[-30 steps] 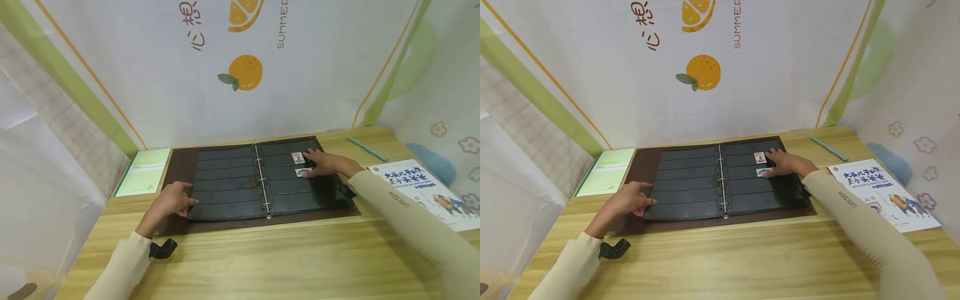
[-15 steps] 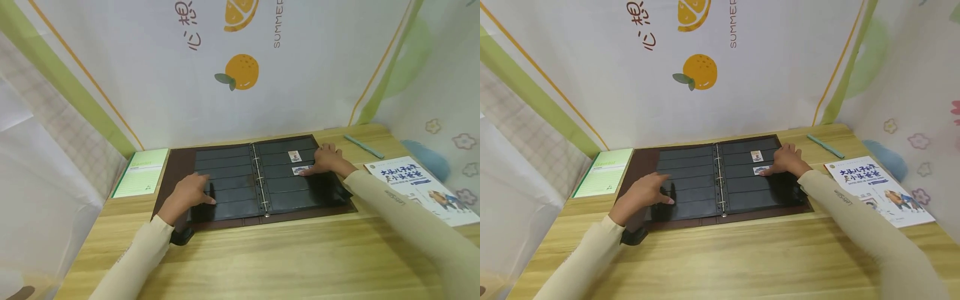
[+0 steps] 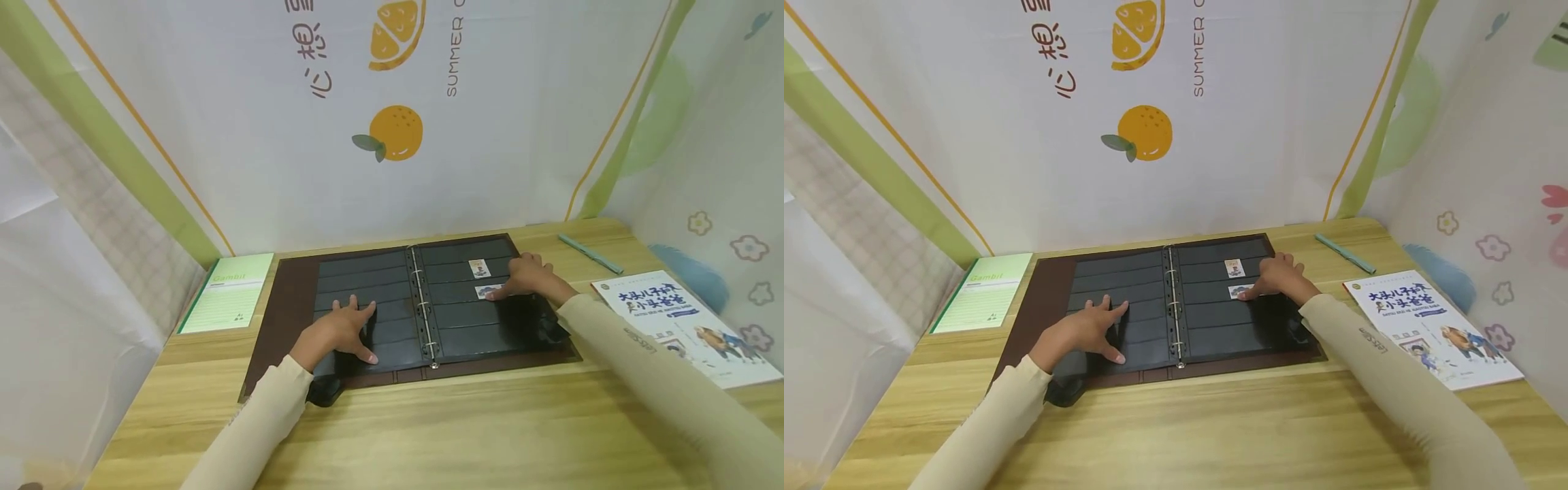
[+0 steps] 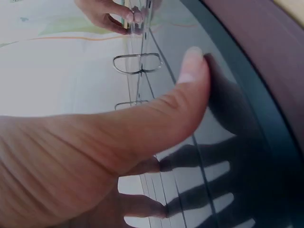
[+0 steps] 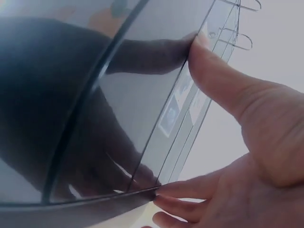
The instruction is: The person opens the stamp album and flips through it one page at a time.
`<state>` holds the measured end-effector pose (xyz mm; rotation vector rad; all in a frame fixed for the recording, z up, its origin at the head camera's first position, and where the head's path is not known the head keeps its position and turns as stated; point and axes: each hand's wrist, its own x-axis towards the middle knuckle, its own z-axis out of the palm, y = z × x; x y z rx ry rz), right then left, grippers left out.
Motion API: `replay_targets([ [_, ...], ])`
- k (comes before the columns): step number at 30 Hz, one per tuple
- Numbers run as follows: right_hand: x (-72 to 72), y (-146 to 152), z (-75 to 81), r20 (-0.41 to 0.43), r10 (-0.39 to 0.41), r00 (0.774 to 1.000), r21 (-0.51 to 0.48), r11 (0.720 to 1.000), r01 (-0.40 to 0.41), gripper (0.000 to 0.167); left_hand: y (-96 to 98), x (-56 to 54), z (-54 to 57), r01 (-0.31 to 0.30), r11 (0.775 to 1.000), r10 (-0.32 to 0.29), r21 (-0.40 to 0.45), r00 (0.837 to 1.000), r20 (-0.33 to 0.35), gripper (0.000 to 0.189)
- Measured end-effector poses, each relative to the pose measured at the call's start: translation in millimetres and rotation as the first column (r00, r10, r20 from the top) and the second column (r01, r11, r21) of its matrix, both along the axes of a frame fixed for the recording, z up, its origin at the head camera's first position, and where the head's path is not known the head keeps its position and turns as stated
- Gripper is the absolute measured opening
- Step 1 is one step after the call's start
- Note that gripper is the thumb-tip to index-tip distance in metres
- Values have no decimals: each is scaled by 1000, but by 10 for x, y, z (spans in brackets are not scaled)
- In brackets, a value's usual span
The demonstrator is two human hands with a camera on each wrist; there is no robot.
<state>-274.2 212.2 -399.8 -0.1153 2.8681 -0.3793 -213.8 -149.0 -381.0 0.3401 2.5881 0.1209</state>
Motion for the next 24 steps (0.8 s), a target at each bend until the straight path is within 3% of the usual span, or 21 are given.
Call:
replay_targets([
  [6,41,36,-44,-39,-11,999,-37,999,9,86,-14,3,-63,-3,1000,3,23,1000,2,109],
  [14,79,-8,-111,-113,-20,993,-95,995,9,83,-57,41,-65,1,1000,-1,26,1000,-6,108],
  [21,88,19,-106,-148,-58,987,-103,994,43,100,-15,18,-42,30,1000,-30,3,999,-9,107],
  [24,78,32,-93,-165,-61,984,-152,988,36,105,-12,-11,-42,37,999,-37,-7,999,-4,108],
])
